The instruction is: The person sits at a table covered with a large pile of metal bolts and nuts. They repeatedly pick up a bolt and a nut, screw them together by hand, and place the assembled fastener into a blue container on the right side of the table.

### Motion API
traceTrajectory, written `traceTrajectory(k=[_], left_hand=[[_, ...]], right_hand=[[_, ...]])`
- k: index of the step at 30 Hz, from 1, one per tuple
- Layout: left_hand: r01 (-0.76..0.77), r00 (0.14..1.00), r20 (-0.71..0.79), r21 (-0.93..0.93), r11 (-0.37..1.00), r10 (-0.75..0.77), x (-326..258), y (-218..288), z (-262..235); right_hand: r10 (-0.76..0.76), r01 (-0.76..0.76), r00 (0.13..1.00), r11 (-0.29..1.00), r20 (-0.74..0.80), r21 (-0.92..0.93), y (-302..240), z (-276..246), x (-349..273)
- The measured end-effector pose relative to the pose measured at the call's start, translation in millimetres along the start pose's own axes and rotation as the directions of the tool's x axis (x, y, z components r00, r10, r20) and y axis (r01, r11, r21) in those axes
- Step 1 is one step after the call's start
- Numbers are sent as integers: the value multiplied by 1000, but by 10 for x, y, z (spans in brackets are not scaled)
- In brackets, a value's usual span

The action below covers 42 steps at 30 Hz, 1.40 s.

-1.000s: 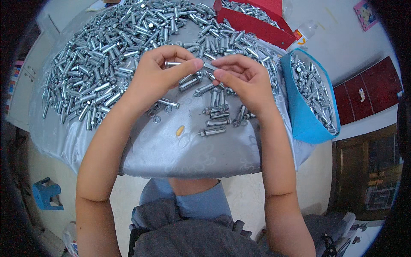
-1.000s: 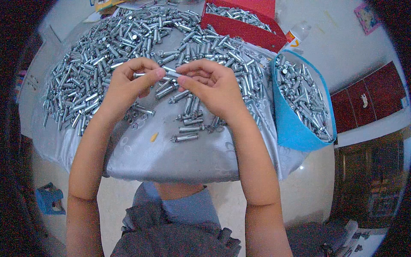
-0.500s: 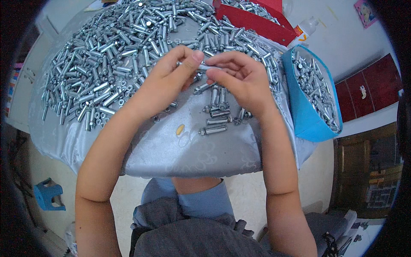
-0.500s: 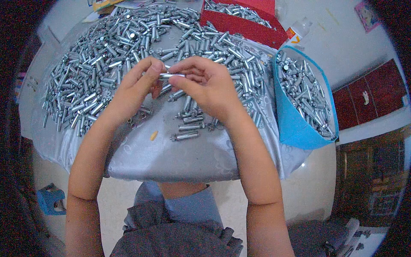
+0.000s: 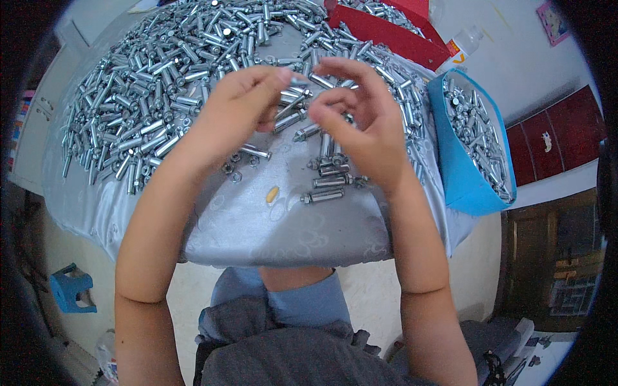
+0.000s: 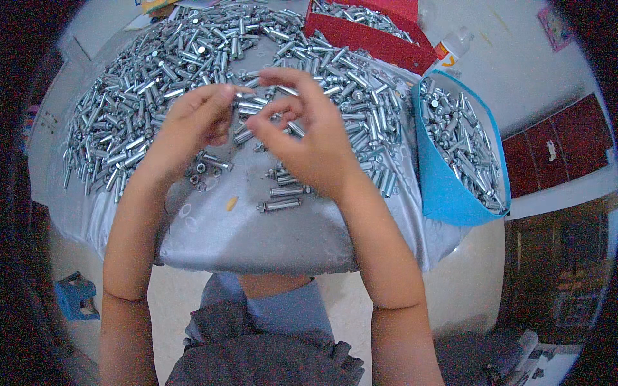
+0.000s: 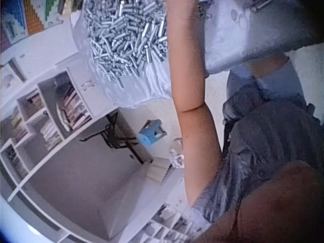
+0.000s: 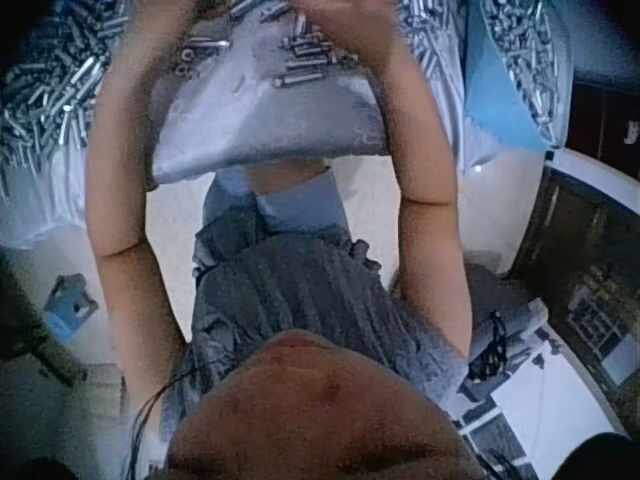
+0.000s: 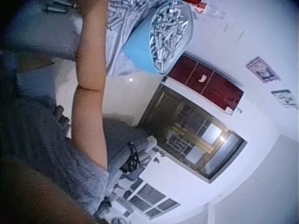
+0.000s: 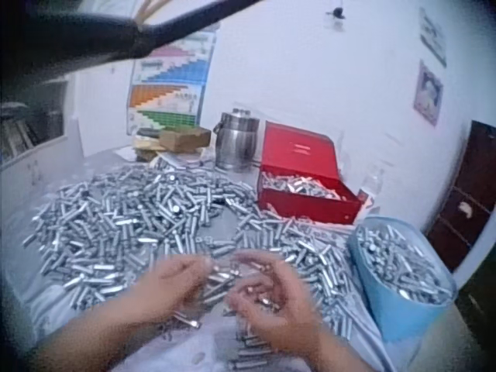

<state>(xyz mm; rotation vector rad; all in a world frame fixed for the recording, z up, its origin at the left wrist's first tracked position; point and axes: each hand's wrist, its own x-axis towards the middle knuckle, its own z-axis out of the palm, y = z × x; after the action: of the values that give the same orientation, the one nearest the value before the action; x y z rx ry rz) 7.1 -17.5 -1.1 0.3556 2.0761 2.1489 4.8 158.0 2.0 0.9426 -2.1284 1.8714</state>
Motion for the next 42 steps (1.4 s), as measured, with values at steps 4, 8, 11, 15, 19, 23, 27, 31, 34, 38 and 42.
traceTrajectory(k=[4,8,11,15,19,23,27,31,34,38,42], left_hand=[[7,982,-177,-274,962,-58,16,99,-127],[16,966,-230,-410,912,-120,34,125,-195],[22,963,-237,-392,920,-124,76,85,-211],[28,969,-203,-481,876,-143,59,104,-237],[-18,972,-206,-534,846,-110,49,77,-260],[-33,962,-252,-501,865,-109,101,70,-278],[-28,938,-321,-448,894,-131,108,69,-289],[13,944,-292,-432,902,-153,55,122,-274],[33,944,-288,-406,913,-162,51,72,-262],[13,954,-264,-442,897,-144,38,83,-279],[17,948,-282,-425,905,-150,17,112,-271]], right_hand=[[17,-48,961,993,-275,-108,97,-261,90],[9,-76,905,987,-425,-140,174,-395,131],[10,-87,906,983,-423,-164,286,-449,130],[44,-124,908,978,-416,-169,324,-411,132],[10,-111,912,968,-410,-224,372,-407,133],[-74,-91,951,862,-301,-499,408,-327,135],[-78,87,996,625,49,-776,390,-178,200],[-48,76,997,525,60,-848,459,51,453],[-40,89,996,375,79,-923,555,100,656],[147,29,987,226,63,-974,556,144,781],[275,31,960,95,57,-995,523,154,765]])
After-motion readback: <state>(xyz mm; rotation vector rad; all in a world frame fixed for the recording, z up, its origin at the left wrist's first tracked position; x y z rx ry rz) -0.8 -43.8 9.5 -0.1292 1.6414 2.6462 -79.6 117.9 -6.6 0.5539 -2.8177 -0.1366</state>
